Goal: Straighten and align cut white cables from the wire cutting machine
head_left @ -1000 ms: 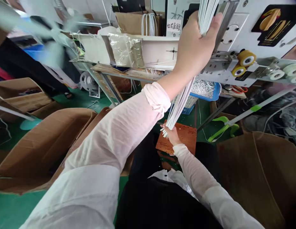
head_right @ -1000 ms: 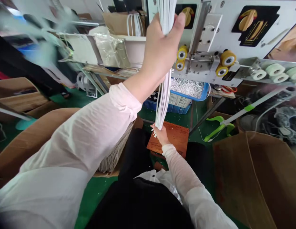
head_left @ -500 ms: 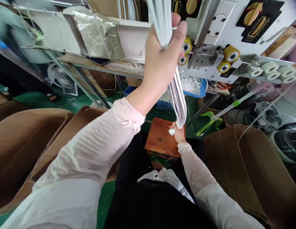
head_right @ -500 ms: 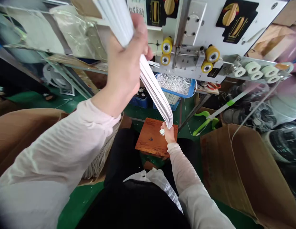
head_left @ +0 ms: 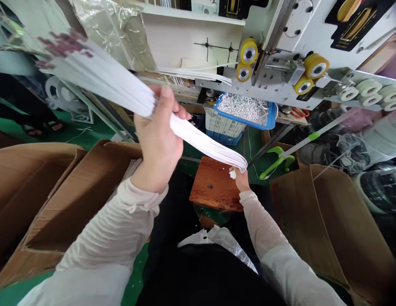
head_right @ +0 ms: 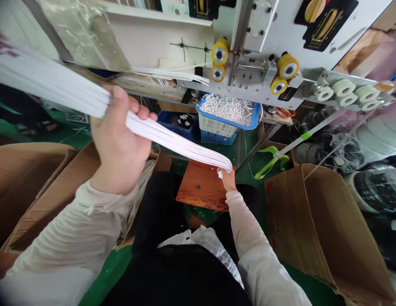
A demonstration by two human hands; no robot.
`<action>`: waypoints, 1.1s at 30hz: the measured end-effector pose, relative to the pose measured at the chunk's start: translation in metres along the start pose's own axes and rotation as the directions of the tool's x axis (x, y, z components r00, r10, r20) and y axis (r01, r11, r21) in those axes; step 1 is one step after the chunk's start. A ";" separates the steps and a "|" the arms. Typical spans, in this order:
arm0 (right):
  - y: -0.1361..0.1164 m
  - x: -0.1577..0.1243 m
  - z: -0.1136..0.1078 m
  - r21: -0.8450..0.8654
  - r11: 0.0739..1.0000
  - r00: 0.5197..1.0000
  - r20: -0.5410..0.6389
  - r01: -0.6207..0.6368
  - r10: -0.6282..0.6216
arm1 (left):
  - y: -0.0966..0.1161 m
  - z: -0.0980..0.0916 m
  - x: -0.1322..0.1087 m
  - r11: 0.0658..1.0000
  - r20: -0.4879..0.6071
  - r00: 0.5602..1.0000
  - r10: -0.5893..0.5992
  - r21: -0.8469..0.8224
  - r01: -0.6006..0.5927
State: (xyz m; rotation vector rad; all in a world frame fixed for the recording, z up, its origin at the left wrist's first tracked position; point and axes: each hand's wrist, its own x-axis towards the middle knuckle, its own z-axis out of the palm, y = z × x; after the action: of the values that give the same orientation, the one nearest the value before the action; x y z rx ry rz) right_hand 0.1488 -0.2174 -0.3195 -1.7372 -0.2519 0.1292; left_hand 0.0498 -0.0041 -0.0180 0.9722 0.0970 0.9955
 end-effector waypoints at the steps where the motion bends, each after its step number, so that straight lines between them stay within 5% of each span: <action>1: 0.002 0.001 0.000 0.001 1.000 1.000 -0.004 0.006 -0.006 | 0.001 -0.003 -0.001 1.000 -0.005 1.000 0.008 -0.023 -0.008; 11: 0.025 0.006 -0.002 -0.007 1.000 0.998 -0.057 -0.006 0.006 | -0.006 -0.040 -0.011 0.998 -0.083 0.996 -0.018 -0.066 0.013; 20: 0.025 0.001 -0.011 -0.050 0.997 0.998 0.033 0.063 -0.061 | -0.007 -0.066 -0.017 0.997 -0.133 0.989 -0.068 -0.030 0.064; 33: 0.022 -0.006 -0.012 0.000 0.999 0.997 0.054 0.049 -0.049 | -0.007 -0.080 -0.027 1.000 -0.185 0.983 -0.023 -0.004 0.022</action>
State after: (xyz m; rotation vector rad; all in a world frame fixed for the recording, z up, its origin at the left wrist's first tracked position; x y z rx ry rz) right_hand 0.1481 -0.2341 -0.3395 -1.7288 -0.3341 0.1410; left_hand 0.0004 0.0263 -0.0795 0.8734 0.2613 1.0634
